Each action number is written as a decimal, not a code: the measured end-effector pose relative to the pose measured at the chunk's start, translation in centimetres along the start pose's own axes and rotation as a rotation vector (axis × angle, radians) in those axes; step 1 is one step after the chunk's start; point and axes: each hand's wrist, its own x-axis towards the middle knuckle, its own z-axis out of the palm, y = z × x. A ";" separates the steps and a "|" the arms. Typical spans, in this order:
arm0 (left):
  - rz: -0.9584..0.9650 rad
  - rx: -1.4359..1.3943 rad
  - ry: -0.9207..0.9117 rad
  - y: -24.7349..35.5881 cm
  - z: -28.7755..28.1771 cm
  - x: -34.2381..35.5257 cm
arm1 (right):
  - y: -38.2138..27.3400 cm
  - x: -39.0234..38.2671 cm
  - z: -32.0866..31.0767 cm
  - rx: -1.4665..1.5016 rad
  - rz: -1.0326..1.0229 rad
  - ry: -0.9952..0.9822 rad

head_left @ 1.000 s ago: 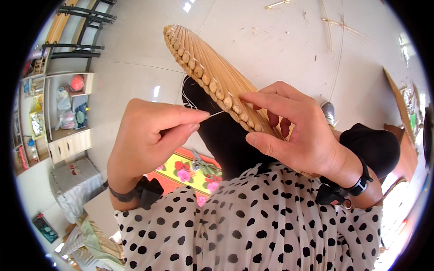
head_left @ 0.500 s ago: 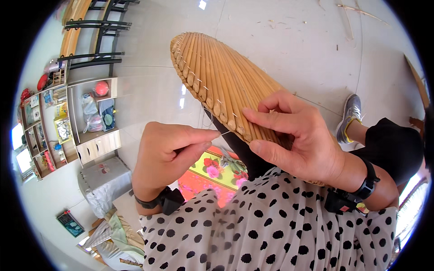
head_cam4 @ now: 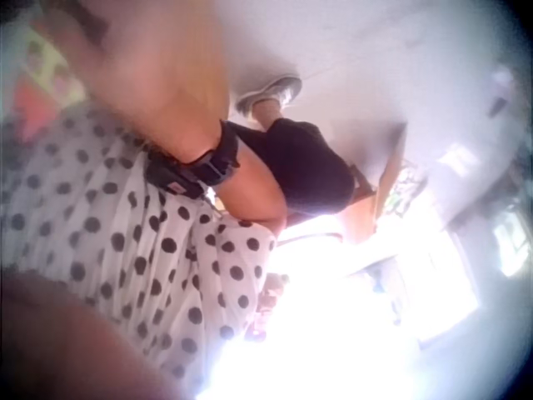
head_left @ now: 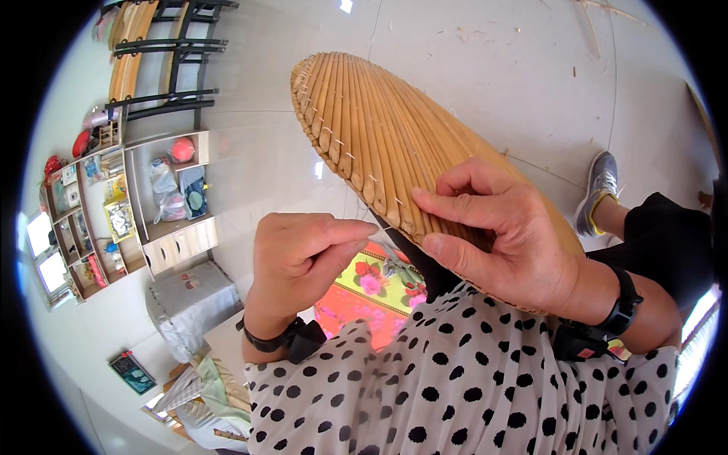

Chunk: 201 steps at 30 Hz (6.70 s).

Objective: The person sews the edge of a large circular woven hat using a needle and thread, pulling the thread through the weave and along the rim.

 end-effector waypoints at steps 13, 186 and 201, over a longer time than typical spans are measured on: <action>0.028 -0.028 0.049 0.3 1.2 0.1 | -0.4 -0.4 -0.7 0.048 0.100 -0.111; 0.161 0.289 0.412 2.3 4.4 5.7 | -3.0 5.1 0.3 -1.370 -0.295 0.101; 0.469 0.575 0.630 -5.1 -3.1 15.1 | -7.4 14.1 -11.4 -1.515 -0.380 -0.105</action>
